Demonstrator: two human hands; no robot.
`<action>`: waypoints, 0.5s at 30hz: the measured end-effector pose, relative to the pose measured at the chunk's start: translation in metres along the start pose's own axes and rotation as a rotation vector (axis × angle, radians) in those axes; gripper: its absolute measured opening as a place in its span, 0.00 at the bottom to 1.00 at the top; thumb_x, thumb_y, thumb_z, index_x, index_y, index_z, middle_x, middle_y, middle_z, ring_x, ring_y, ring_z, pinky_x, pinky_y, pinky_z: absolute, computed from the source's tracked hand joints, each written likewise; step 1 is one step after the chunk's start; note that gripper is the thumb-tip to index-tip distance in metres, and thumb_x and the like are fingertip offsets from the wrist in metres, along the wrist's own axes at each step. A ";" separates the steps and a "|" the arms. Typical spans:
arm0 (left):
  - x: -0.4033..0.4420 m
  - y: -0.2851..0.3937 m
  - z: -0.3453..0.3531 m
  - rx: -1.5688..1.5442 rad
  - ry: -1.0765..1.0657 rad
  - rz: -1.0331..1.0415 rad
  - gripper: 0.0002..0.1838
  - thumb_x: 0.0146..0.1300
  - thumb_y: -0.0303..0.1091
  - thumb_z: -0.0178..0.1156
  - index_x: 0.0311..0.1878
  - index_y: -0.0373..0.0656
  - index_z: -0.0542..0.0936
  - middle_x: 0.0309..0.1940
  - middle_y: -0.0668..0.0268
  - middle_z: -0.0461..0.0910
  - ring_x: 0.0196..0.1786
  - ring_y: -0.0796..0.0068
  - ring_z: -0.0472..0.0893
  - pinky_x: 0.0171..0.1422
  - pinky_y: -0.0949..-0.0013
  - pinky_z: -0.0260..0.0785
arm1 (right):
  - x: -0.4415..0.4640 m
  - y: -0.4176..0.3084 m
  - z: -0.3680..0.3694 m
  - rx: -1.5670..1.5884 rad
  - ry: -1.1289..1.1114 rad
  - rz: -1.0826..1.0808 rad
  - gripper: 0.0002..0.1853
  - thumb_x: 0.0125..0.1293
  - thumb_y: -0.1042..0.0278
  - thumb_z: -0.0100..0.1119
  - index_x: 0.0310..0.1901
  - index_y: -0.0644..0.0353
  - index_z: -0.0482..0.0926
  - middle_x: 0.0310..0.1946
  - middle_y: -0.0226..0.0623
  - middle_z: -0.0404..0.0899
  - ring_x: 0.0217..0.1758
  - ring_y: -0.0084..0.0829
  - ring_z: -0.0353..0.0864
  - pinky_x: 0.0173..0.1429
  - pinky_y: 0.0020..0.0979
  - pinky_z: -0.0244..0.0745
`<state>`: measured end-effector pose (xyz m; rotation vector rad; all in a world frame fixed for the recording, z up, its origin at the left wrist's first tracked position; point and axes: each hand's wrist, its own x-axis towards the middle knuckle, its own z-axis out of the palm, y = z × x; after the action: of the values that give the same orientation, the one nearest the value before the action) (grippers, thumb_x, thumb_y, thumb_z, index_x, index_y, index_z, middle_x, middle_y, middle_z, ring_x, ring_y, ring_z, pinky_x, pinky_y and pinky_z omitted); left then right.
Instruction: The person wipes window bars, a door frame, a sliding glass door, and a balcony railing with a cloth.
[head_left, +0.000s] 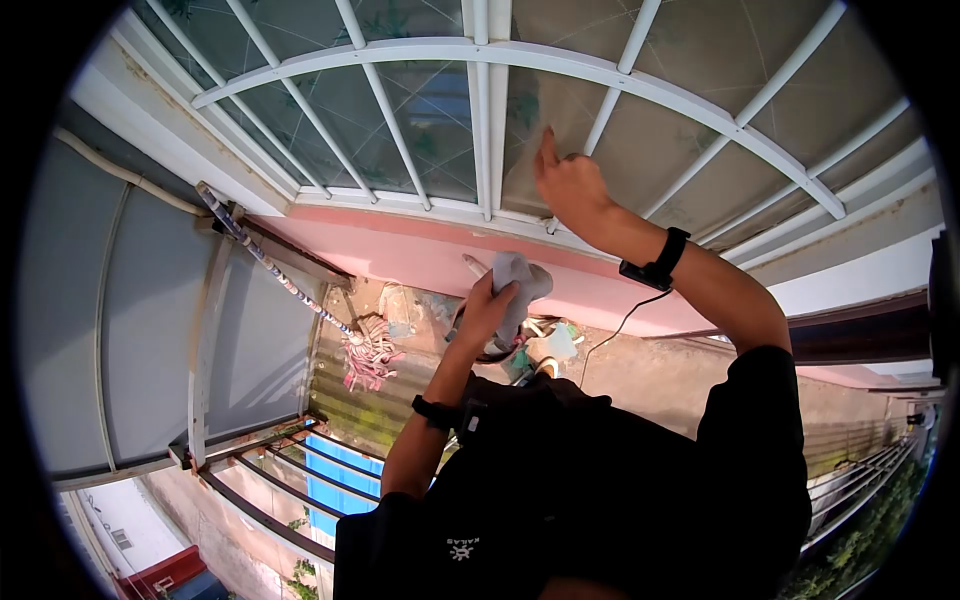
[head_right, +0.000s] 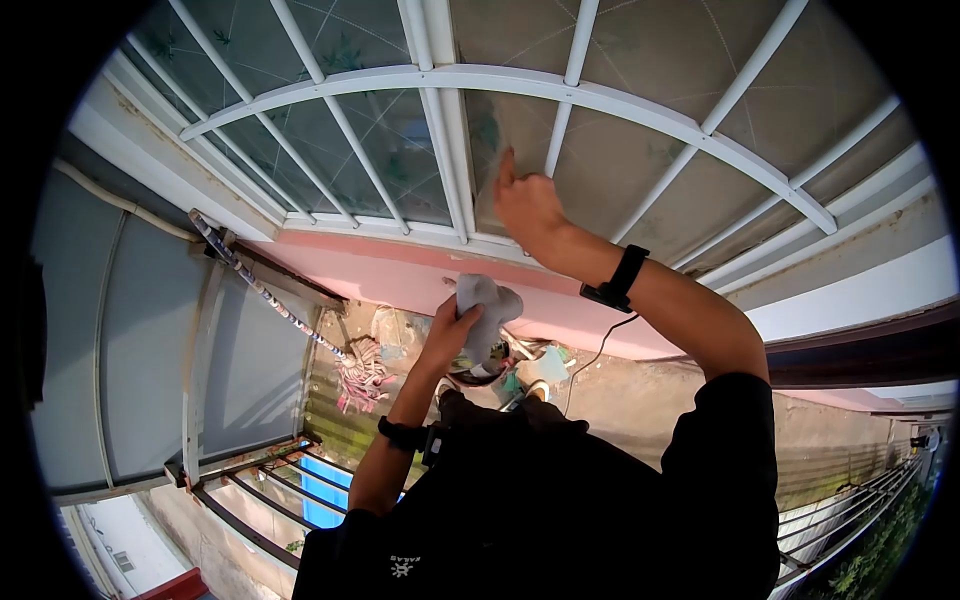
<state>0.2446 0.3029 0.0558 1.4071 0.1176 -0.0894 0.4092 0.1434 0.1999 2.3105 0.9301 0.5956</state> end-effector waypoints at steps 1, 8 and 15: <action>0.008 0.000 -0.004 0.005 -0.014 -0.003 0.18 0.74 0.30 0.61 0.62 0.32 0.79 0.47 0.63 0.86 0.47 0.75 0.82 0.54 0.67 0.76 | 0.000 -0.001 0.001 0.034 0.006 0.021 0.29 0.56 0.69 0.65 0.62 0.69 0.80 0.72 0.65 0.71 0.28 0.33 0.88 0.31 0.31 0.82; 0.030 0.030 -0.061 0.044 -0.136 0.091 0.19 0.73 0.28 0.59 0.64 0.34 0.77 0.49 0.61 0.86 0.48 0.73 0.83 0.56 0.66 0.76 | 0.001 -0.031 -0.040 0.588 0.039 -0.026 0.32 0.69 0.64 0.65 0.73 0.61 0.71 0.75 0.53 0.68 0.48 0.44 0.88 0.49 0.38 0.86; 0.065 0.066 -0.153 0.083 -0.317 0.114 0.19 0.71 0.24 0.59 0.64 0.33 0.78 0.48 0.65 0.85 0.48 0.78 0.81 0.55 0.70 0.75 | 0.020 -0.126 -0.031 1.479 -0.157 0.135 0.25 0.72 0.63 0.67 0.65 0.64 0.73 0.53 0.55 0.82 0.49 0.54 0.84 0.57 0.46 0.79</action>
<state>0.3129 0.4652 0.0873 1.4620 -0.2307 -0.2229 0.3443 0.2432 0.1443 3.5935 1.3792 -0.4764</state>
